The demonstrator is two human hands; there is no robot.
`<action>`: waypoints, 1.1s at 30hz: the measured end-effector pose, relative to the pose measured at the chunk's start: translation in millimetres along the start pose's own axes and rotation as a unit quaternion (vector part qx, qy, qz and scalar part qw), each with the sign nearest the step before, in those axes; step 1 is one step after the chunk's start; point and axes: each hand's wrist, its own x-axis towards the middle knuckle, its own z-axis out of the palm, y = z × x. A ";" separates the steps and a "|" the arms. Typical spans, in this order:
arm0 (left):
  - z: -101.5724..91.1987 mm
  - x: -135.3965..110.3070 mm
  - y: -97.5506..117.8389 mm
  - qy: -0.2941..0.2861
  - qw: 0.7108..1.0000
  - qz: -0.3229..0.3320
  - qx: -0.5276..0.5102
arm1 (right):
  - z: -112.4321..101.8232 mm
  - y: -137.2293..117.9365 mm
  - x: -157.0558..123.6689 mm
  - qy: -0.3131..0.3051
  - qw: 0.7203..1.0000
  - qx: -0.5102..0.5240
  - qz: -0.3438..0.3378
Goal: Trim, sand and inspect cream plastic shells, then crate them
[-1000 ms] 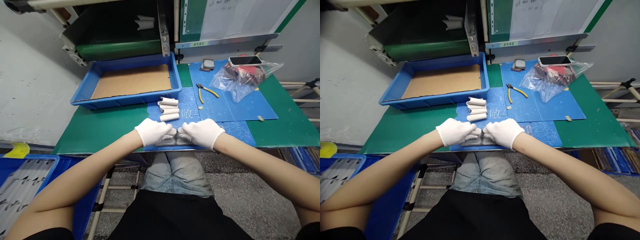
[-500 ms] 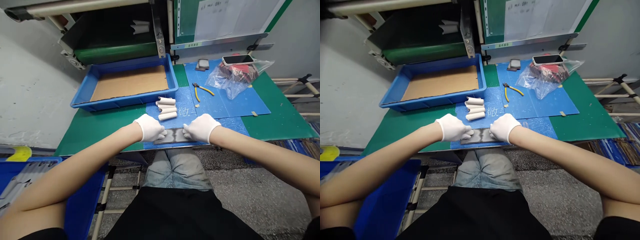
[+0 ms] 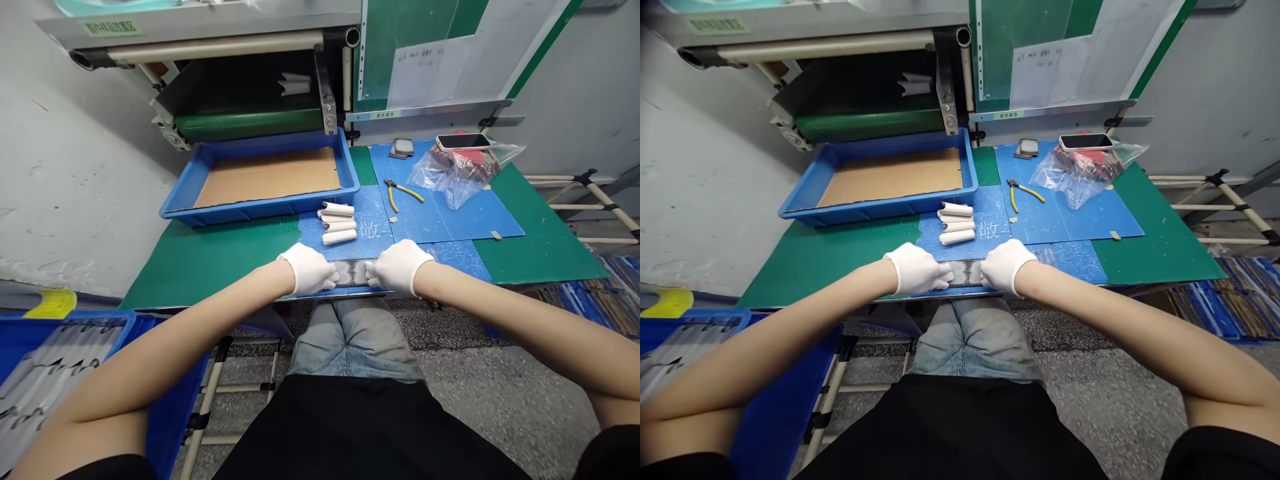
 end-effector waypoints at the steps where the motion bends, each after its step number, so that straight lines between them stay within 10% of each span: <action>1: 0.4 -2.0 0.6 0.003 1.000 0.000 0.001 | 0.7 -0.2 -1.9 0.000 1.000 0.001 0.002; 13: 10.9 8.8 2.7 0.070 0.997 -0.035 -0.016 | 14.7 3.0 -1.5 0.031 0.997 0.021 0.068; 19: 24.2 -41.4 7.8 0.032 0.998 -0.059 -0.015 | 33.5 19.7 -44.7 0.031 0.992 0.044 0.110; 22: 23.4 -58.5 17.3 0.172 0.965 -0.154 -0.128 | 38.7 22.9 -60.1 0.167 0.956 0.172 0.169; 24: 26.6 -57.5 27.3 0.261 0.880 -0.180 -0.354 | 44.9 14.9 -57.4 0.254 0.885 0.356 0.161; 26: 34.2 -48.1 40.3 0.257 0.714 -0.143 -0.635 | 54.4 -0.8 -44.7 0.264 0.730 0.621 0.106; 29: 48.8 -27.5 62.3 0.143 0.448 -0.047 -0.881 | 71.2 -29.0 -17.7 0.148 0.449 0.881 0.018; 33: 60.3 -7.0 82.3 0.013 0.158 0.060 -0.986 | 86.2 -51.5 6.0 -0.016 0.188 0.979 -0.078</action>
